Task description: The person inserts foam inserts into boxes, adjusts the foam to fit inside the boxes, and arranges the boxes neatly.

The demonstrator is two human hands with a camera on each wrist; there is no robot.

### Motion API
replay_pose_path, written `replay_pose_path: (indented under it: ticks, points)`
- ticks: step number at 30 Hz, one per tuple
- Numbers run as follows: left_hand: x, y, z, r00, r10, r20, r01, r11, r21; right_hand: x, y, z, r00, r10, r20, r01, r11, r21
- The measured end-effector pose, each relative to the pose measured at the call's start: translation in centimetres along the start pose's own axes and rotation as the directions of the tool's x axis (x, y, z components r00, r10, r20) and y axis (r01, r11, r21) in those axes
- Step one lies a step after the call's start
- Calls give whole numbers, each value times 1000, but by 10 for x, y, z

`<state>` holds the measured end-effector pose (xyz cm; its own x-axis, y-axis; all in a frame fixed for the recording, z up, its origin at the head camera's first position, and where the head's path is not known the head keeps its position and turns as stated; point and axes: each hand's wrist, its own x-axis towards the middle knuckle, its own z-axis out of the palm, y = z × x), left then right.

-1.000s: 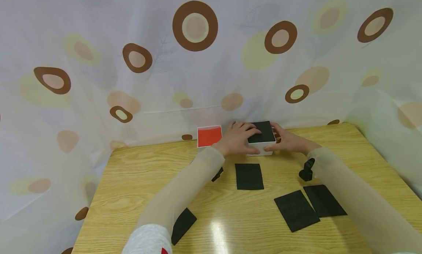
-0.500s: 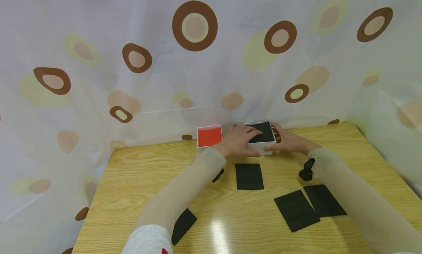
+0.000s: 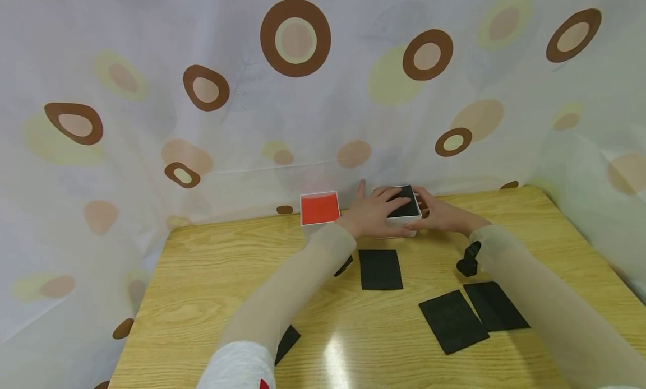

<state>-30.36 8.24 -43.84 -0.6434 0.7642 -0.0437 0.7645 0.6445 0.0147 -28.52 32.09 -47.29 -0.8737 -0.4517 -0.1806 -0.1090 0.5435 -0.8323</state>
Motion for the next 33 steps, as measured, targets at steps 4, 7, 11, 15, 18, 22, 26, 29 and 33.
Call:
replay_pose_path:
  ticks: [4, 7, 11, 15, 18, 22, 26, 29, 33]
  points:
    - [4, 4, 0, 1000, -9, 5, 9, 997, 78, -1, 1, 0, 1000, -25, -3, 25, 1000, 0]
    - [6, 8, 1, 1000, 2, -9, -1, 991, 136, -2, 2, 1, 1000, -21, -1, 21, 1000, -1]
    - [7, 11, 2, 1000, 3, -29, 2, 987, 161, -4, 4, 1, 1000, -29, 6, 29, 1000, -12]
    - [8, 12, 3, 999, -19, -26, 23, 985, 170, -2, 4, 1, 999, -36, 10, 36, 999, -18]
    - [11, 12, 3, 999, -30, -21, 33, 983, 182, 0, 3, 1, 999, -32, 5, 32, 999, -21]
    - [13, 13, 4, 999, -42, -13, 44, 983, 179, 1, 3, 1, 1000, -30, 2, 30, 999, -25]
    - [13, 15, 4, 998, -59, 15, 55, 982, 179, 1, 5, 1, 1000, -27, -9, 27, 999, -35]
    - [13, 16, 4, 997, -67, 25, 61, 982, 177, 1, 5, 0, 1000, -27, -11, 27, 999, -38]
    - [12, 15, 5, 998, -66, 9, 64, 985, 158, 1, 5, 0, 999, -37, 0, 37, 999, -35]
